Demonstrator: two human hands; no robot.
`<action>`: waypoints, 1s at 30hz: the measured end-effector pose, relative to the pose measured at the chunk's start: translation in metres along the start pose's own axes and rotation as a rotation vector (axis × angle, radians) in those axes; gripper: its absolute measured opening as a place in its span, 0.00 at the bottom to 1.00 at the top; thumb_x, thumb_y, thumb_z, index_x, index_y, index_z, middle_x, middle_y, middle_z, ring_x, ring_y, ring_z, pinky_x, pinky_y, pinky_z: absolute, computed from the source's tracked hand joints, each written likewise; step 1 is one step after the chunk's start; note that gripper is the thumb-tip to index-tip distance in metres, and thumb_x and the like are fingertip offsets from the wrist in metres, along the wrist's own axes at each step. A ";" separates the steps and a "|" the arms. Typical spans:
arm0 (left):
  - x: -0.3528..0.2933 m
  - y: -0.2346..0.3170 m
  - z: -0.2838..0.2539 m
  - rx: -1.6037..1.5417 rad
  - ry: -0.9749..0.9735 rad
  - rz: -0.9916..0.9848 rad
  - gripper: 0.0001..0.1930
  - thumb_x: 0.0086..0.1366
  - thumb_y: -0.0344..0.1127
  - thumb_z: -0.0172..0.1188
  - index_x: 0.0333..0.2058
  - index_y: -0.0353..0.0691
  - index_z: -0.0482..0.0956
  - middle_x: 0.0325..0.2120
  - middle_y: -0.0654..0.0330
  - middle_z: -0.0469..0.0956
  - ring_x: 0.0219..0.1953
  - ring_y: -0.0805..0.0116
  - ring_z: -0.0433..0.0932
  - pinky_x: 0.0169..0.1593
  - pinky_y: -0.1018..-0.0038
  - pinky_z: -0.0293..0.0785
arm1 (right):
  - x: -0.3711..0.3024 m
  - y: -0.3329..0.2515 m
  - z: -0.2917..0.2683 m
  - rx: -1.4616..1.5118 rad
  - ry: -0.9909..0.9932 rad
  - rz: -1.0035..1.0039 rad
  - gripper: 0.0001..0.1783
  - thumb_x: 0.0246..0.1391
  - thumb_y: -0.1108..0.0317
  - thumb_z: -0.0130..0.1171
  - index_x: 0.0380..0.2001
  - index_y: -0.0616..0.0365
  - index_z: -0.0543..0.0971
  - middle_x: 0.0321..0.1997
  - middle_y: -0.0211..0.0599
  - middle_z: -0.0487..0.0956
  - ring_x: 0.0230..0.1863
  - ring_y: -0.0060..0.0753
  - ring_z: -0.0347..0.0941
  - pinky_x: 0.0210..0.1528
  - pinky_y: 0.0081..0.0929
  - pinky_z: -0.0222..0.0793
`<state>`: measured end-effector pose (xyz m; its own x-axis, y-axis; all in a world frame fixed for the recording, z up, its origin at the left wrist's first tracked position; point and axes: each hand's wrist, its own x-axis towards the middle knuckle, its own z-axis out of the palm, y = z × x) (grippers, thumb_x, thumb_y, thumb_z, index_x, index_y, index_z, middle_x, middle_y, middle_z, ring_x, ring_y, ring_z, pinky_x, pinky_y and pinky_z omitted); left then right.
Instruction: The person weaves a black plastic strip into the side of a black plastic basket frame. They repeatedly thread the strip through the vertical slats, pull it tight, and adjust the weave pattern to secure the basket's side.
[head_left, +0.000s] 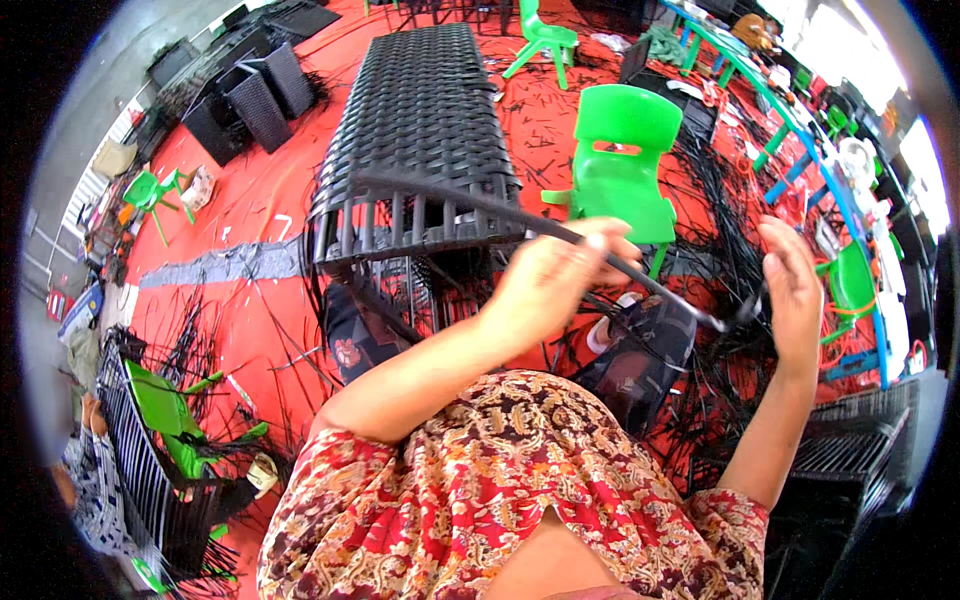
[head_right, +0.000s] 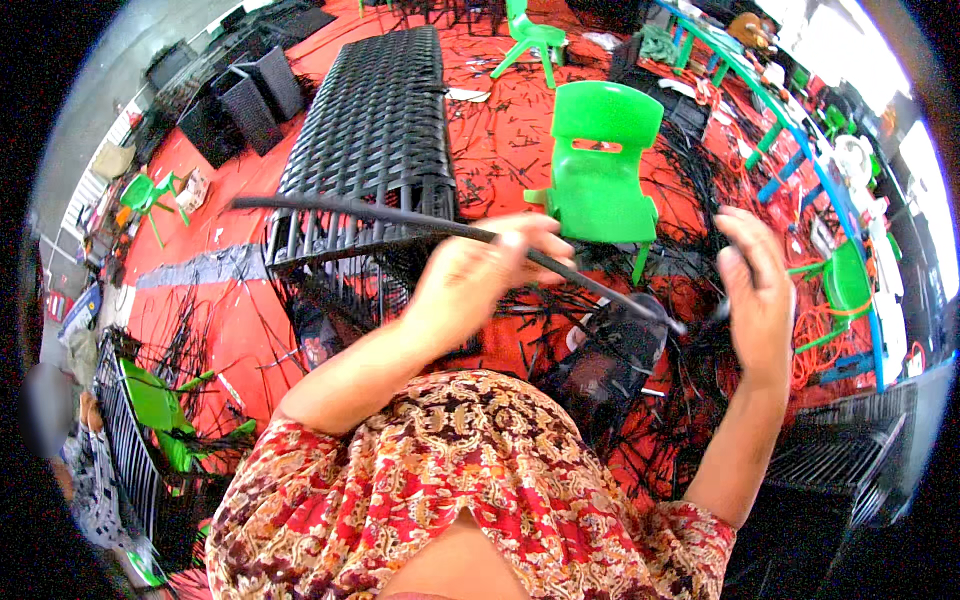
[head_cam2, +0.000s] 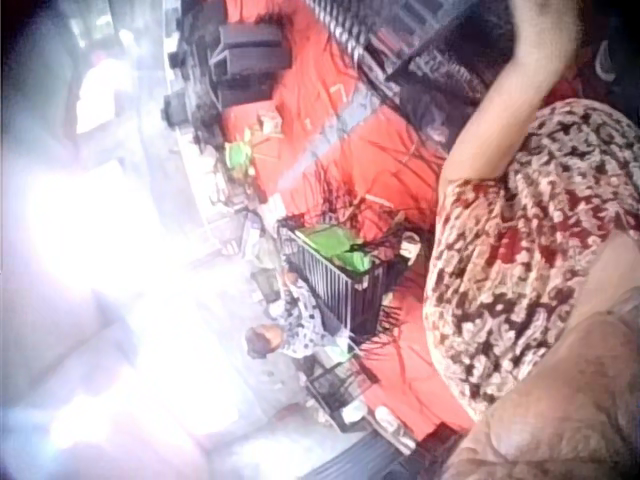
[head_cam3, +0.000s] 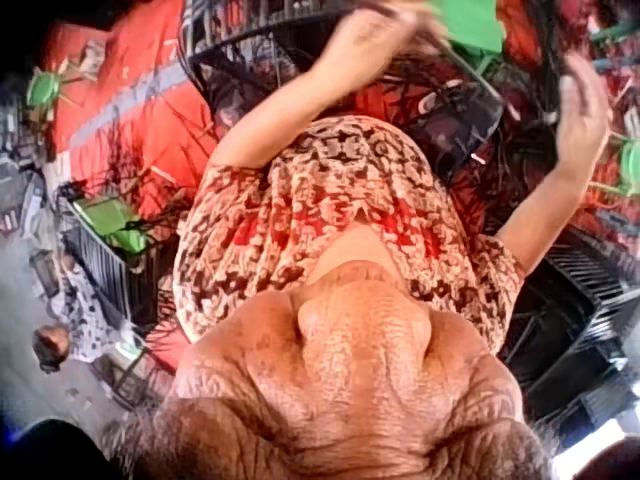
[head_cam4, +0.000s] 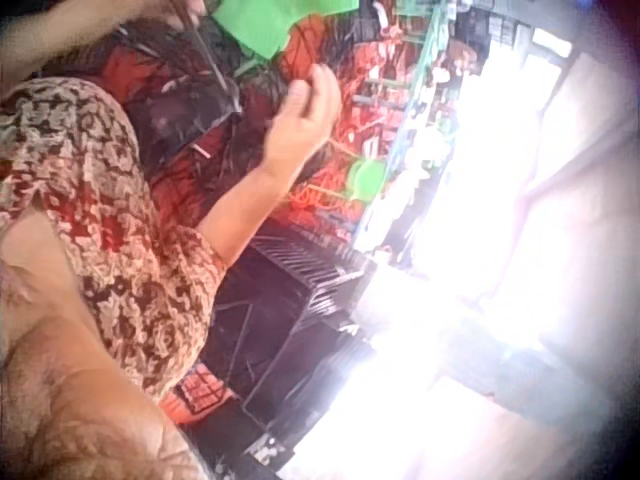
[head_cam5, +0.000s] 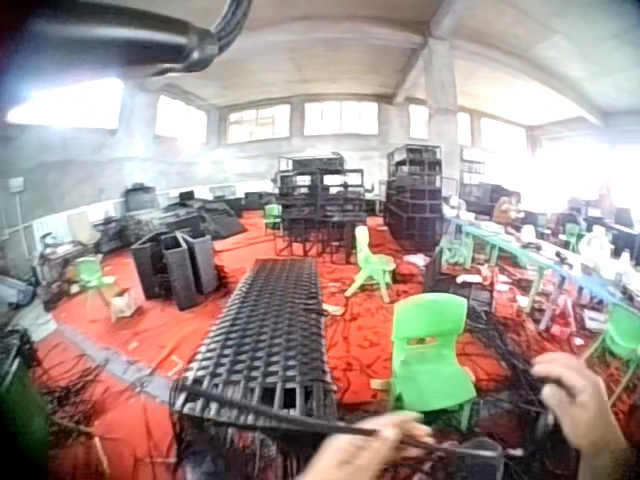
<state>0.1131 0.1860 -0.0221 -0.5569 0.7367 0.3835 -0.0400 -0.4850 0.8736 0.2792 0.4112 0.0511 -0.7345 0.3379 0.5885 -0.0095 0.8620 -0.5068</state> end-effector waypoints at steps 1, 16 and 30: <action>0.001 -0.007 0.007 -0.044 -0.060 -0.081 0.18 0.72 0.39 0.42 0.53 0.33 0.69 0.42 0.53 0.76 0.48 0.63 0.76 0.50 0.68 0.76 | 0.002 -0.031 0.015 0.082 -0.089 -0.069 0.16 0.57 0.68 0.55 0.48 0.62 0.76 0.50 0.41 0.76 0.56 0.36 0.69 0.59 0.32 0.61; -0.018 -0.041 0.020 0.606 -0.375 -0.146 0.16 0.65 0.34 0.54 0.48 0.31 0.70 0.35 0.47 0.77 0.41 0.54 0.79 0.44 0.68 0.75 | 0.015 -0.085 0.105 1.099 -0.448 0.277 0.12 0.63 0.64 0.51 0.34 0.62 0.77 0.19 0.21 0.68 0.19 0.10 0.58 0.21 0.10 0.53; -0.006 0.128 -0.089 1.657 -0.025 0.343 0.06 0.50 0.33 0.65 0.29 0.44 0.84 0.59 0.55 0.65 0.64 0.49 0.57 0.63 0.58 0.53 | 0.087 -0.073 0.115 0.746 -0.688 0.211 0.20 0.57 0.62 0.56 0.14 0.53 0.66 0.16 0.16 0.61 0.20 0.09 0.52 0.23 0.17 0.47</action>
<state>0.0375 0.0771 0.0608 -0.3415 0.7247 0.5985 0.9296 0.3544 0.1013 0.1379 0.3344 0.0674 -0.9966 -0.0360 0.0735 -0.0807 0.2780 -0.9572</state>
